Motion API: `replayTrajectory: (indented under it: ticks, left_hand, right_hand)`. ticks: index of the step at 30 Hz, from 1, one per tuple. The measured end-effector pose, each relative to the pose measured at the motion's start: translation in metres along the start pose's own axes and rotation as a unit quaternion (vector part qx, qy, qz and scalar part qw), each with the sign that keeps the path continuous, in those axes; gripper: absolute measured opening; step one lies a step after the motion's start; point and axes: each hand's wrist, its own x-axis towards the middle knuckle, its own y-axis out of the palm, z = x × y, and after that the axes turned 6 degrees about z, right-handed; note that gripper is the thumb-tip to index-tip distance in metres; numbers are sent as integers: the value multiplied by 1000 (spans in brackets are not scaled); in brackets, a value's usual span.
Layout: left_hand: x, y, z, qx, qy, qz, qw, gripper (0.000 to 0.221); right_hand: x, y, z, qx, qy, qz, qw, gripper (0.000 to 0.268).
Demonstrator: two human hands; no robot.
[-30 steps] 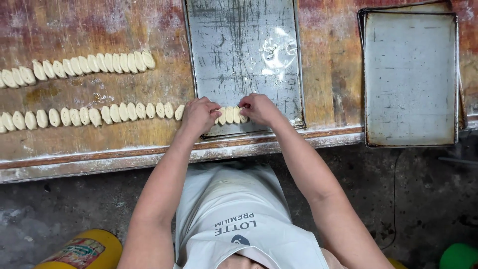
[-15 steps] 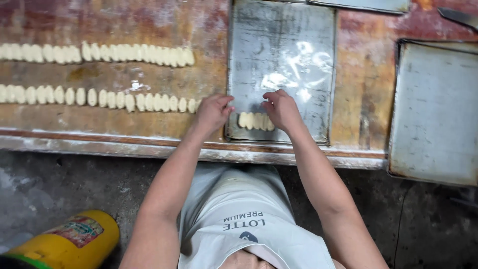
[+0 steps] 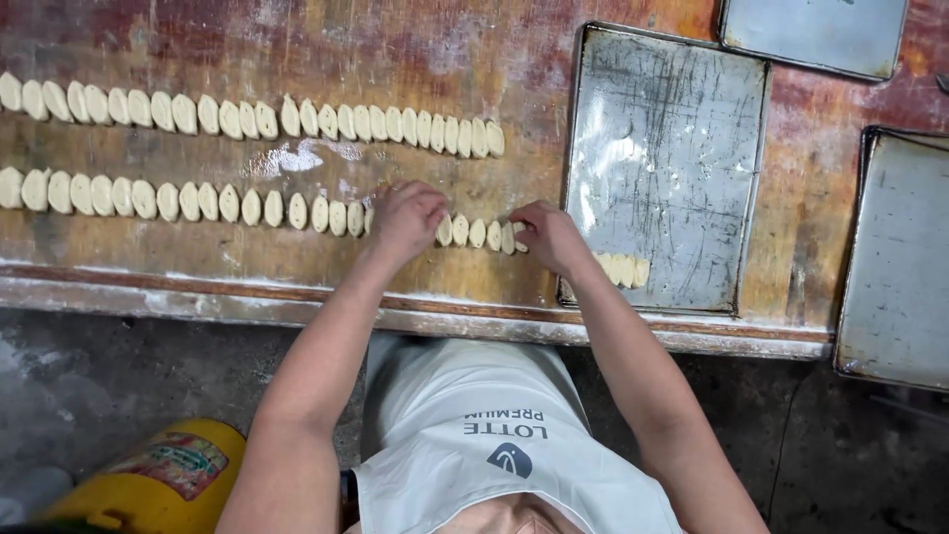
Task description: Picking up small shaped dough pieces from a work table and arranging them in rows on metal baking trays.
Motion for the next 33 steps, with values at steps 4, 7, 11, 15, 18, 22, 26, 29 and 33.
replayTrajectory:
  ticks: [4,7,11,15,18,22,26,29,33]
  left_hand:
    - [3,-1,-10,-6,19,67,998,23]
    - [8,14,-7,-4,44,84,995,25]
    - [12,7,-17,-3,33,152,988,30]
    - [20,15,-11,0,33,176,984,32]
    - [22,6,-20,-5,31,175,984,31]
    - [23,16,-23,7,19,184,983,33]
    - [24,11,-28,15,5,204,979,26]
    - [30,16,-25,8,19,200,980,20]
    - [30,30,-34,-29,104,126,986,17]
  right_hand:
    - [-3,-15,20,-51,18,37,998,31]
    - [-2,-15,34,-80,28,45,995,35]
    - [2,-13,33,-98,13,58,993,27]
    - [7,-11,34,-123,25,57,990,36]
    - [11,-6,33,-114,21,84,990,35]
    - [9,-4,29,-103,13,78,991,35]
    - [11,5,19,-93,2,48,995,31]
    - [23,24,-6,-86,-16,9,996,24]
    - [12,21,-23,-46,-86,-55,994,17]
